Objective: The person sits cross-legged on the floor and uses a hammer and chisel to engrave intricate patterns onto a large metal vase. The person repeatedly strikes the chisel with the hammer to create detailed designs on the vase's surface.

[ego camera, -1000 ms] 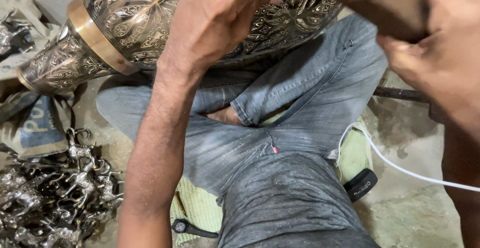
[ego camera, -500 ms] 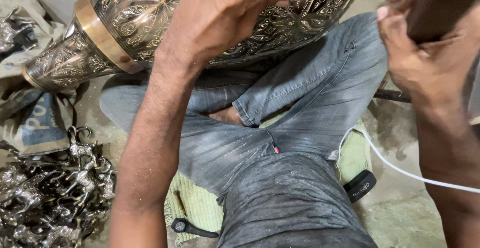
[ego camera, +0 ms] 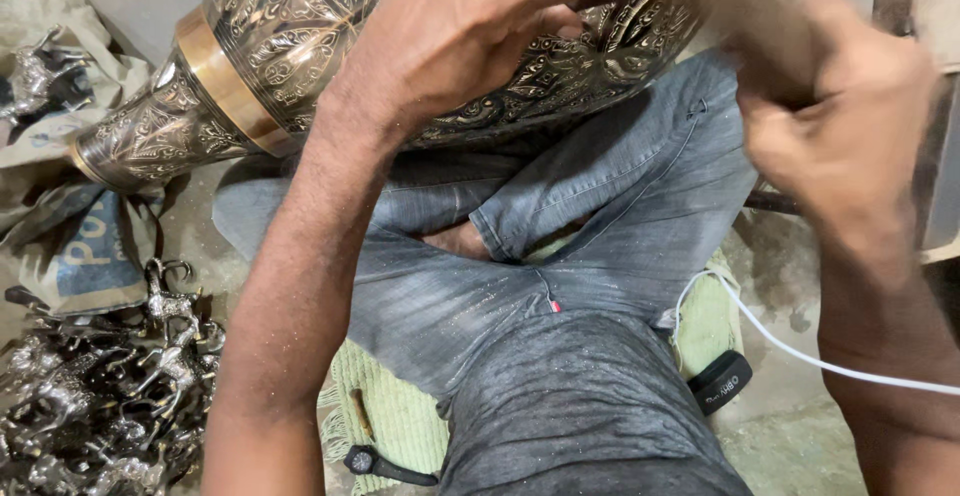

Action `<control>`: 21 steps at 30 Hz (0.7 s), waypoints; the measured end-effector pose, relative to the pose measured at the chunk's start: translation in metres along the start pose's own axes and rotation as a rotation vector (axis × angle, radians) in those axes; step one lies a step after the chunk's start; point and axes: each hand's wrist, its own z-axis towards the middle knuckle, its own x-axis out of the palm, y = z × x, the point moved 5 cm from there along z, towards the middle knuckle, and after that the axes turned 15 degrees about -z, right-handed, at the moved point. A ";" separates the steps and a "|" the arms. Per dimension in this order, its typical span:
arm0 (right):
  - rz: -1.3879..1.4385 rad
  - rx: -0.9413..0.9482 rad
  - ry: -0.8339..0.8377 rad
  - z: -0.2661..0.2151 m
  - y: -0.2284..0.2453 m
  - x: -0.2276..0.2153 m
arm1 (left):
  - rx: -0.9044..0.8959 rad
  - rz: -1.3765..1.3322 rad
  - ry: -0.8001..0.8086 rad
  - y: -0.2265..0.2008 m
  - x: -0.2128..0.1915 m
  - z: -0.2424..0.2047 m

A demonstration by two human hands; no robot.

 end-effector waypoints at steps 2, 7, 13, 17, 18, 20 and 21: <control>-0.020 -0.023 0.013 0.001 -0.004 0.003 | 0.013 -0.021 0.011 0.001 -0.002 0.003; 0.067 -0.002 -0.041 -0.002 -0.007 0.008 | -0.003 0.029 0.045 0.002 0.002 0.005; 0.305 0.185 -0.132 -0.008 -0.014 0.022 | 0.004 0.059 0.079 0.000 -0.003 0.006; 0.387 0.152 -0.195 -0.013 -0.011 0.025 | -0.028 0.020 0.125 0.000 -0.005 0.010; 0.363 0.154 -0.191 -0.017 -0.009 0.024 | -0.028 0.015 0.129 -0.002 -0.005 0.010; 0.065 0.087 -0.165 -0.018 -0.001 0.024 | 0.021 0.062 0.122 -0.005 -0.007 0.012; 0.053 0.098 -0.176 -0.016 0.000 0.026 | 0.018 0.031 0.127 -0.006 -0.008 0.014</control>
